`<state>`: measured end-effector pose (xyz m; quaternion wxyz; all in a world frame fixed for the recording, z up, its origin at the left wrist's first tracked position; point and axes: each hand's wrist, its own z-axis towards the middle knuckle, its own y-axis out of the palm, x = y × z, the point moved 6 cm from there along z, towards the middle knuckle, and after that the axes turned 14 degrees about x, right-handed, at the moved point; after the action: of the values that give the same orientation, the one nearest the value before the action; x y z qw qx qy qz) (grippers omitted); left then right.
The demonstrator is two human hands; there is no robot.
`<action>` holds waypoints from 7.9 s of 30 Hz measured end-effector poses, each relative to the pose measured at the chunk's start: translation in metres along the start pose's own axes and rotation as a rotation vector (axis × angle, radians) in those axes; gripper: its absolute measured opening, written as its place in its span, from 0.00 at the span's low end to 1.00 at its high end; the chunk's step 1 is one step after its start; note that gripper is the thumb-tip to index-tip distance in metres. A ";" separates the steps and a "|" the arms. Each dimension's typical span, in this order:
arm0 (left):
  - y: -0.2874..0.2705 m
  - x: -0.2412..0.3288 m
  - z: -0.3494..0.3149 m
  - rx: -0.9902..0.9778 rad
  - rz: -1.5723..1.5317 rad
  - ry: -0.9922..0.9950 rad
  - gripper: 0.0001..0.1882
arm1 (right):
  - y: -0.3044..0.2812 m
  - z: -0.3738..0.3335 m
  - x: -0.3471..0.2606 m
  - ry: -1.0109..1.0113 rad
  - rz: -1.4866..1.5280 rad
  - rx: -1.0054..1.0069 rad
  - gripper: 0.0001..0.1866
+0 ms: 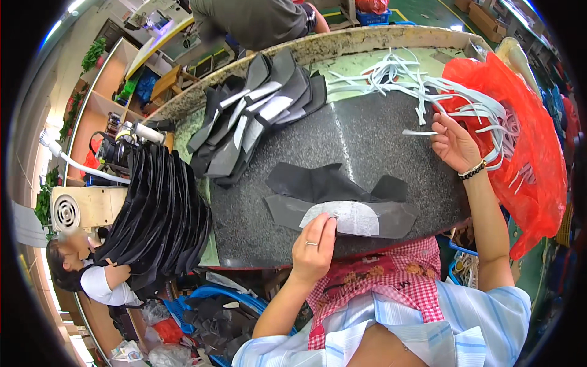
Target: The person takes shoe upper components from a stack, manually applies white adhesive strips along the edges, and presses them down with their hands.
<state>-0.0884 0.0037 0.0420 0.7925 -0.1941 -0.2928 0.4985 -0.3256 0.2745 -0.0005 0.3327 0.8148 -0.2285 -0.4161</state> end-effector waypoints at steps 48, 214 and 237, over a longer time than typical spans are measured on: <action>0.026 0.045 0.011 -0.278 -0.087 -0.093 0.24 | 0.078 -0.078 0.132 -0.581 -1.692 -0.176 0.10; 0.024 0.033 0.000 -0.560 -0.240 0.152 0.21 | 0.067 -0.122 0.140 -0.745 -1.789 -0.872 0.24; 0.039 0.014 0.009 -0.524 -0.418 -0.341 0.08 | 0.062 -0.124 0.120 -0.860 -1.824 -0.763 0.21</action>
<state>-0.1159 0.0328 0.0295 0.7405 -0.2403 -0.5715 0.2593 -0.1626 0.1980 0.0354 0.0211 0.3058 0.5120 -0.8024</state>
